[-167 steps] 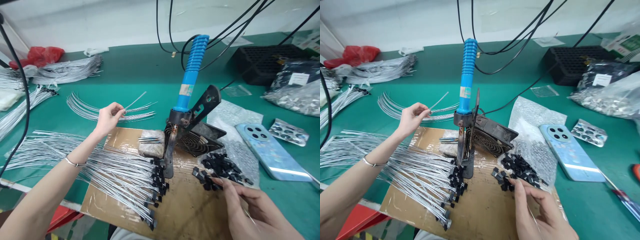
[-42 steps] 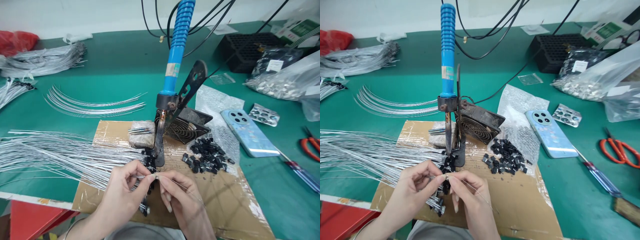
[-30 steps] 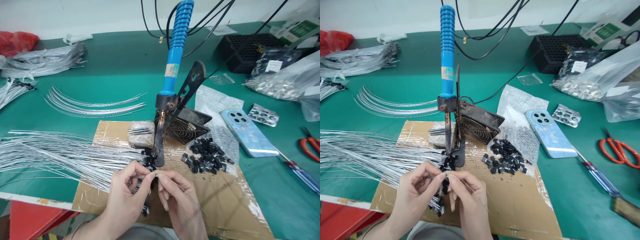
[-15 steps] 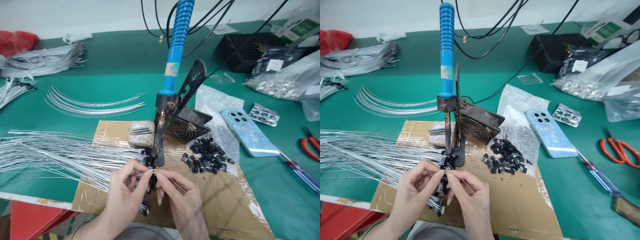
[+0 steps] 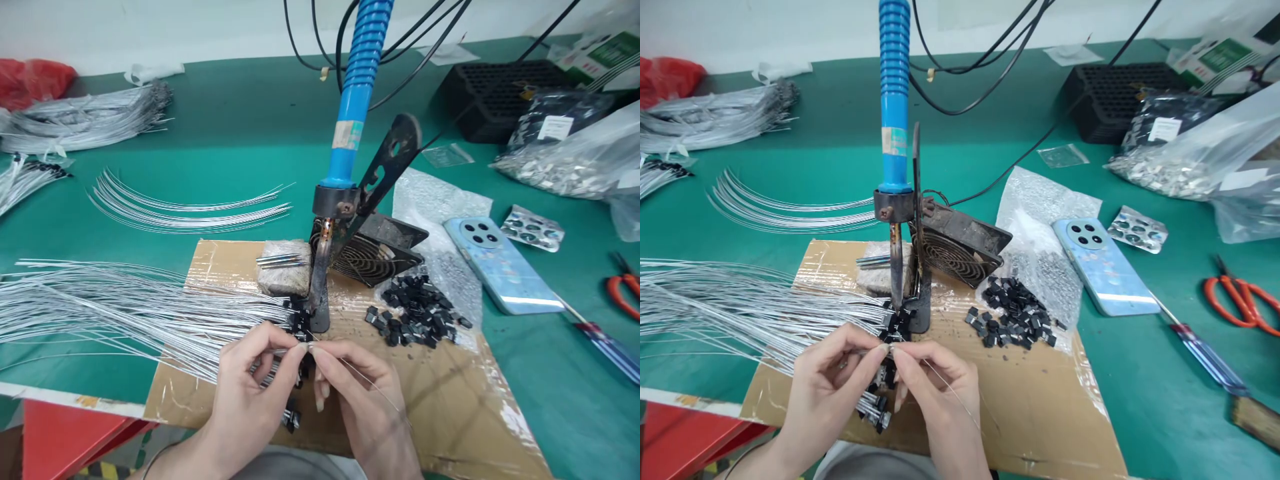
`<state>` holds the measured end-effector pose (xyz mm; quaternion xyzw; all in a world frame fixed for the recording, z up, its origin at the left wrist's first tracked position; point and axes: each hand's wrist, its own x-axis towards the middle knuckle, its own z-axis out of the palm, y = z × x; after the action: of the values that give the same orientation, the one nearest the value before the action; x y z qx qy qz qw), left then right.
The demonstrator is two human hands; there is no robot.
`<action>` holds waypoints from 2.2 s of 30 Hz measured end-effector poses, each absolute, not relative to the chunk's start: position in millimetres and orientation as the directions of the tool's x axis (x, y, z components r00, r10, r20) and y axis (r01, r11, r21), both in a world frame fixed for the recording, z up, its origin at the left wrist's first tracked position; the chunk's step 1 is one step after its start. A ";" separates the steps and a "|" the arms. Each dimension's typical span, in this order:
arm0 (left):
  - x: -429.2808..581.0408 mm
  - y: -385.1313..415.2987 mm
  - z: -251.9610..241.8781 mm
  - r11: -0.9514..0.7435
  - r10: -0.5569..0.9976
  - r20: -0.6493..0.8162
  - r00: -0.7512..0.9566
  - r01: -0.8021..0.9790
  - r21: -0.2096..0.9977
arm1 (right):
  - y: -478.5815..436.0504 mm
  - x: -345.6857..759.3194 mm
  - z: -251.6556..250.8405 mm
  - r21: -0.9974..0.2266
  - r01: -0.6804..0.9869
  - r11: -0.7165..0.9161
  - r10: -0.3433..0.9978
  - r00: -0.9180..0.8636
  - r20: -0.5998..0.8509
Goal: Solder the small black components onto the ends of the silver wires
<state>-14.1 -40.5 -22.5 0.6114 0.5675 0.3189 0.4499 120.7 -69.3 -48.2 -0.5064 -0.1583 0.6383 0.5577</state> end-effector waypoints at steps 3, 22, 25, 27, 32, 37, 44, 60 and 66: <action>-12.6 -41.4 -21.3 0.060 0.983 -0.129 0.133 0.428 0.902 | -68.3 120.8 -47.0 -0.765 -0.550 -0.334 0.872 0.129 -0.473; -15.3 -37.9 -23.0 -0.019 0.979 -0.081 0.186 0.483 0.876 | -68.8 138.5 -64.1 -0.838 -0.429 -0.338 0.925 0.014 -0.380; -18.0 -37.2 -21.5 -0.033 0.970 -0.096 0.223 0.514 0.857 | -66.2 142.9 -61.6 -0.806 -0.444 -0.392 0.908 -0.044 -0.417; -19.4 -36.9 -20.3 -0.041 0.964 -0.107 0.244 0.533 0.845 | -63.7 145.6 -58.7 -0.788 -0.444 -0.427 0.896 -0.091 -0.434; -19.8 -37.3 -19.5 -0.045 0.964 -0.111 0.243 0.558 0.829 | -60.7 147.6 -56.4 -0.776 -0.448 -0.444 0.887 -0.099 -0.451; -17.8 -37.4 -23.1 -0.029 0.972 -0.101 0.211 0.536 0.844 | -62.1 145.3 -60.1 -0.785 -0.458 -0.417 0.901 -0.093 -0.424; -12.3 -41.3 -26.5 -0.006 0.986 -0.074 0.148 0.477 0.879 | -64.1 134.9 -53.4 -0.738 -0.554 -0.386 0.885 0.003 -0.466; -12.3 -37.6 -28.1 0.089 0.990 -0.124 0.062 0.404 0.910 | -74.8 167.5 -66.0 -0.970 -0.190 -0.155 0.936 0.286 -0.205; -12.7 -33.6 -23.8 0.163 0.977 -0.201 0.069 0.361 0.918 | -58.4 214.4 -70.9 -0.641 0.758 -0.124 0.939 0.298 0.171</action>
<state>-12.7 -33.6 -23.8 0.5585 0.5992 0.3264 0.4716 214.4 -58.4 -70.9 -0.7367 -0.5759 0.1391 0.3260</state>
